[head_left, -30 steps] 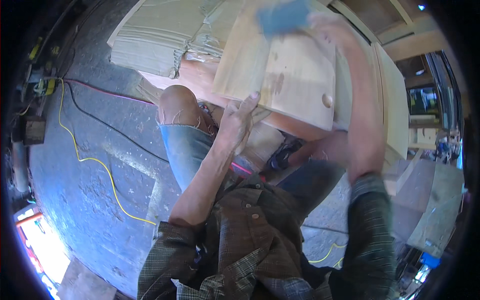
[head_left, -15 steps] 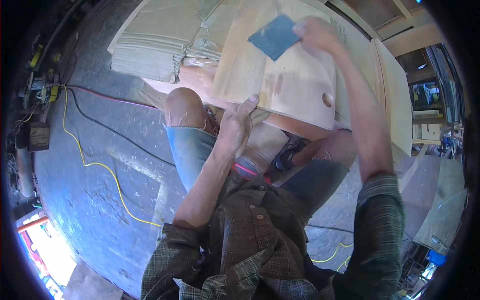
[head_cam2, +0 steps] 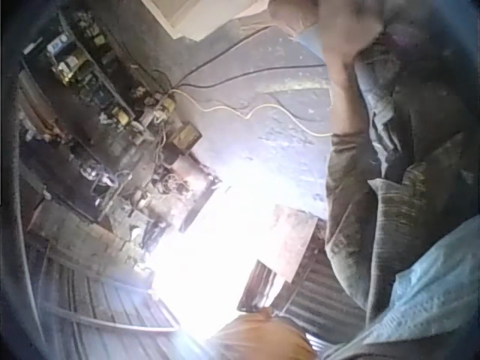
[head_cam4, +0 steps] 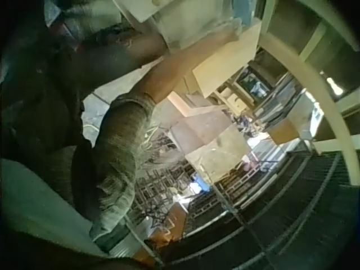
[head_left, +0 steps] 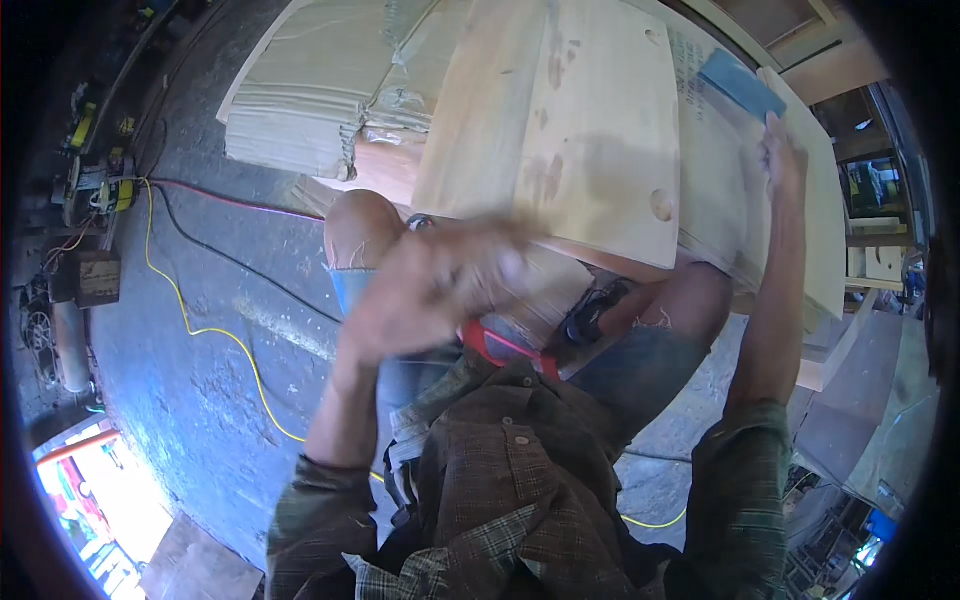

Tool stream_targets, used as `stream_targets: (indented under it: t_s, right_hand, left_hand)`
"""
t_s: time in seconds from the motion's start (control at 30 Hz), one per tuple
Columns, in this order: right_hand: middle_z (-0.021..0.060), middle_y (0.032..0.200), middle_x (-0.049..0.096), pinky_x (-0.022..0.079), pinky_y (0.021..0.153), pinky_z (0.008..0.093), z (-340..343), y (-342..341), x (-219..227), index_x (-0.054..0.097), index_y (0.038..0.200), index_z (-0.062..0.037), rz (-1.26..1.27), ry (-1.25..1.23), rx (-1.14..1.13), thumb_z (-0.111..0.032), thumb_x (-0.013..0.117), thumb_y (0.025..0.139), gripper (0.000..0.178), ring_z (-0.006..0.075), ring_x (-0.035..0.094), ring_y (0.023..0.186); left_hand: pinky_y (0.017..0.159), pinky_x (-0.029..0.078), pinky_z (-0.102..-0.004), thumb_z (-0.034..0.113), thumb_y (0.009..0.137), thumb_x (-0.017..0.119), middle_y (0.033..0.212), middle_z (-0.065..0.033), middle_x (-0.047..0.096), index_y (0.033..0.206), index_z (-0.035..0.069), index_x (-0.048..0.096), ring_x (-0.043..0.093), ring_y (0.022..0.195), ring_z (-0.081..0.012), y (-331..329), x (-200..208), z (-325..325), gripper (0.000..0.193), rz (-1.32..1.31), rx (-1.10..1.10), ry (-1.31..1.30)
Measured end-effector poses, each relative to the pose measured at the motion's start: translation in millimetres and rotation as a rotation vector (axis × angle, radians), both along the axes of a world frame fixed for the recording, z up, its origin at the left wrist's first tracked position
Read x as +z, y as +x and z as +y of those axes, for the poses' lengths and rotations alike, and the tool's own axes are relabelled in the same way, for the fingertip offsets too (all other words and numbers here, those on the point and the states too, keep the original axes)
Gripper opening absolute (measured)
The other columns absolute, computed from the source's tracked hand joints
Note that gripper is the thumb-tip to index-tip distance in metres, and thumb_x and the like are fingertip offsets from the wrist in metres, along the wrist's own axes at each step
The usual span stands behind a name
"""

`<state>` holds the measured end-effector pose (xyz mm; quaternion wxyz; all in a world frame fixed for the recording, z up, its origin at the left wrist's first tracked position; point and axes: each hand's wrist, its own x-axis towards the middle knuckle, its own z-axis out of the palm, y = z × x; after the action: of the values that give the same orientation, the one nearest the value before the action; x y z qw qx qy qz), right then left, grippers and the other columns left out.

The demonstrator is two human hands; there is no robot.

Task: The person sits on a red stool and sands a light-colored wooden board resting on their lap. They use a blue sanding block to smooth the surface of the wood, moving it back and forth across the board's face and edges.

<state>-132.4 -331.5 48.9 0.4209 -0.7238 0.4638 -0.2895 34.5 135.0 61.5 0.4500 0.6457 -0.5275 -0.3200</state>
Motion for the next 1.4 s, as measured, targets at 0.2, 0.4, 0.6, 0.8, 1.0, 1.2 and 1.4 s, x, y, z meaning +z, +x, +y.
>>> stream_targets:
  t_s: [0.2,0.4,0.6,0.8,1.0,1.2,1.4]
  right_hand:
    - [-0.0039,0.07,0.052,0.033,0.051,0.021,36,-26,-68,0.061,0.09,-0.0067,-0.466,0.021,-0.113,-0.032,0.064,0.094,0.026,0.0054,0.043,0.057]
    - [0.001,0.084,0.059,0.039,0.059,0.0233,44,-16,-71,0.064,0.099,-0.0015,-0.276,-0.068,-0.088,-0.036,0.062,0.094,0.035,0.0074,0.047,0.064]
    - [0.0013,0.083,0.06,0.04,0.06,0.0247,44,-24,-67,0.065,0.099,0.0018,-0.251,-0.087,-0.131,-0.039,0.061,0.093,0.042,0.0083,0.046,0.064]
    - [0.0025,0.084,0.062,0.043,0.064,0.0279,42,-26,-69,0.066,0.102,0.0018,-0.153,-0.099,-0.134,-0.041,0.061,0.092,0.044,0.0105,0.05,0.069]
    - [0.0087,0.087,0.066,0.045,0.07,0.0287,67,-16,-49,0.067,0.102,0.0008,-0.095,-0.093,-0.204,-0.041,0.06,0.092,0.044,0.0129,0.057,0.078]
    - [0.0089,0.076,0.061,0.044,0.07,0.0308,56,-19,-57,0.065,0.094,0.0022,-0.098,-0.201,-0.157,-0.039,0.059,0.092,0.042,0.0145,0.052,0.071]
    - [0.0116,0.072,0.058,0.044,0.072,0.035,54,-23,-62,0.063,0.09,0.0027,-0.106,-0.199,-0.144,-0.04,0.058,0.092,0.043,0.0185,0.052,0.07]
  left_hand:
    - [0.117,0.016,-0.0518,0.055,0.099,0.036,0.154,-0.0202,0.028,0.146,0.008,0.037,0.023,0.144,-0.035,68,-44,-98,0.067,-1.015,0.249,0.198]
    - [0.117,0.013,-0.0559,0.059,0.098,0.028,0.155,-0.0223,0.025,0.15,0.006,0.029,0.019,0.145,-0.0393,97,-64,-164,0.074,-1.039,0.522,0.308]
    - [0.114,0.025,-0.0511,0.051,0.09,0.054,0.147,-0.0227,0.039,0.132,0.002,0.051,0.036,0.137,-0.0363,-49,-56,-157,0.065,-0.577,-0.377,-0.113]
    - [0.108,0.037,-0.0474,0.034,0.09,0.063,0.132,-0.018,0.056,0.126,0.006,0.059,0.048,0.128,-0.0336,-33,-20,-150,0.046,-0.592,-0.182,-0.282]
    - [0.116,0.019,-0.0553,0.052,0.099,0.038,0.154,-0.015,0.032,0.147,0.007,0.034,0.026,0.144,-0.0349,100,-62,-197,0.066,-1.037,0.17,0.135]
    - [0.116,0.02,-0.0536,0.05,0.098,0.039,0.155,-0.0159,0.03,0.146,0.003,0.035,0.025,0.144,-0.0356,57,-51,-214,0.067,-1.061,0.269,0.244]
    - [0.116,0.023,-0.0513,0.045,0.099,0.039,0.151,-0.016,0.035,0.145,0.008,0.038,0.028,0.142,-0.0363,-17,-41,-208,0.059,-1.012,-0.03,0.037]
